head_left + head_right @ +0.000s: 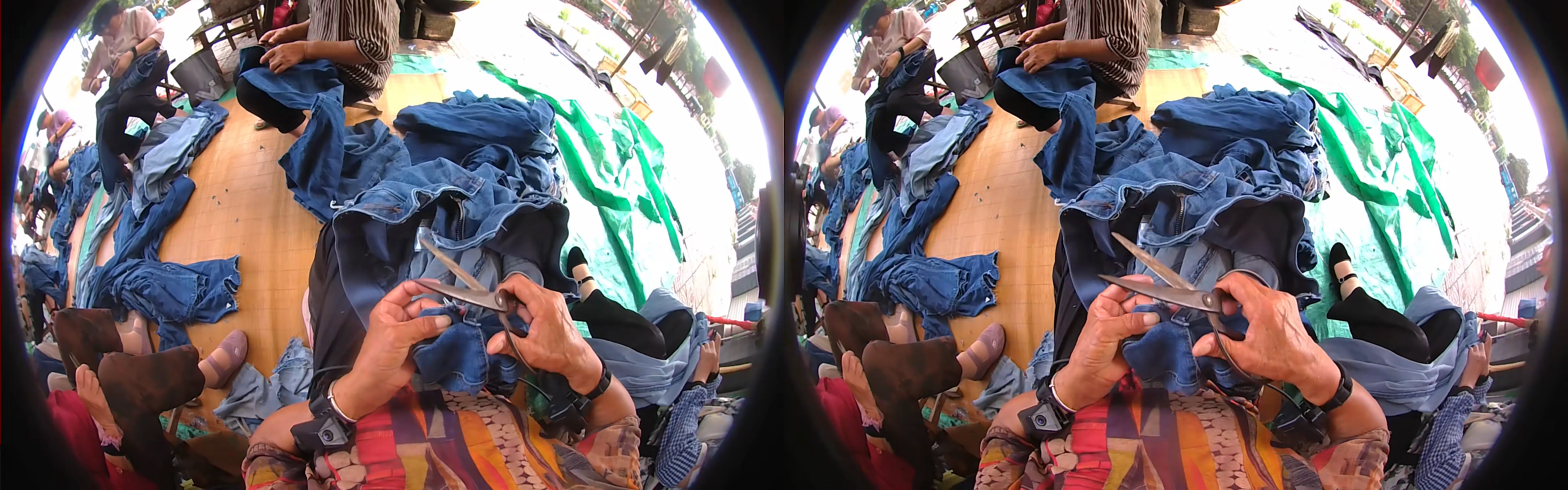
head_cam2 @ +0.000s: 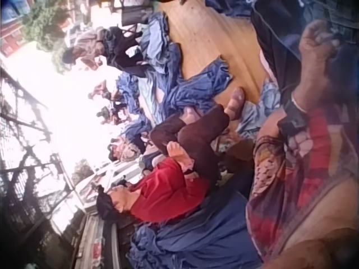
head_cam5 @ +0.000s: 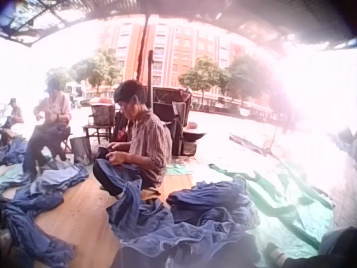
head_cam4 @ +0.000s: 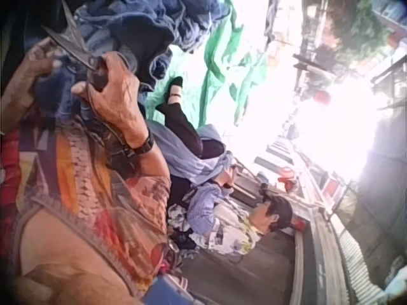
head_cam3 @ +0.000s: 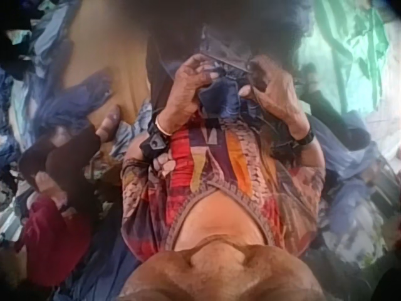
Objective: Cutting and trimming excess fabric or threads from denim garments using scissors.
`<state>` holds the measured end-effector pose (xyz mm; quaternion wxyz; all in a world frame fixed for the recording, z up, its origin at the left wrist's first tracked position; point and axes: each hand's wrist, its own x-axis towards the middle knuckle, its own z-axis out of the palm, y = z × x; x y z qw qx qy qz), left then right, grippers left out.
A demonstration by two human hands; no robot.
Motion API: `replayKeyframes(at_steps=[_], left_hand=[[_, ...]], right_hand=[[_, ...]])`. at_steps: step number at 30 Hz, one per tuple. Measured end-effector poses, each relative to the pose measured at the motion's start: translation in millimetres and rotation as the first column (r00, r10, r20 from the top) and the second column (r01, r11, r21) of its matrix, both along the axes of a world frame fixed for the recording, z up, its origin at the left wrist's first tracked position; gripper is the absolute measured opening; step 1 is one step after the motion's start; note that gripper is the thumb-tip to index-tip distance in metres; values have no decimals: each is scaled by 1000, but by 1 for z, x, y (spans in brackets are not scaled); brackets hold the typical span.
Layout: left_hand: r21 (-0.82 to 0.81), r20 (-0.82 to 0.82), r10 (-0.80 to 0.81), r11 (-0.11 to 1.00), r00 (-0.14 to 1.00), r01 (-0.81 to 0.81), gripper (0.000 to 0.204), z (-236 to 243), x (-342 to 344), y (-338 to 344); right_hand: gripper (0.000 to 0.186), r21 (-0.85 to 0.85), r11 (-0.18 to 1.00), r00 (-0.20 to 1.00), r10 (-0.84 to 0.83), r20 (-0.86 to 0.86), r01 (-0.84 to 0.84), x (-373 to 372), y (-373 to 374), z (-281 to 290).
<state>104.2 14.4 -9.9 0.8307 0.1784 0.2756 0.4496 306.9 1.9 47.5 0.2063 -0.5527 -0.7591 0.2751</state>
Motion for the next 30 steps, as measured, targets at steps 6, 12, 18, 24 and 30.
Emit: replayKeyframes(at_steps=[6, 12, 18, 24, 30], left_hand=[[-19, 160, -13, 1000, 987, 16, 35, -5, -3, -1], [-25, 166, 9, 1000, 986, -5, 32, -12, 0, -2], [-25, 120, 0, 1000, 993, 2, 30, -10, 2, -1], [-25, 54, -29, 999, 998, 31, 31, -7, 3, 0], [-26, 92, -5, 1000, 996, 8, 24, -8, 3, 1]], right_hand=[[57, 15, 999, 984, 41, 171, -45, 6, -8, 10], [54, 56, 994, 961, 75, 266, -93, 4, -10, 11], [55, 82, 990, 936, 77, 345, -112, 3, -8, 10], [58, 122, 981, 917, 90, 389, -148, -1, -7, 9], [58, 113, 985, 907, 71, 414, -129, -2, -9, 6]])
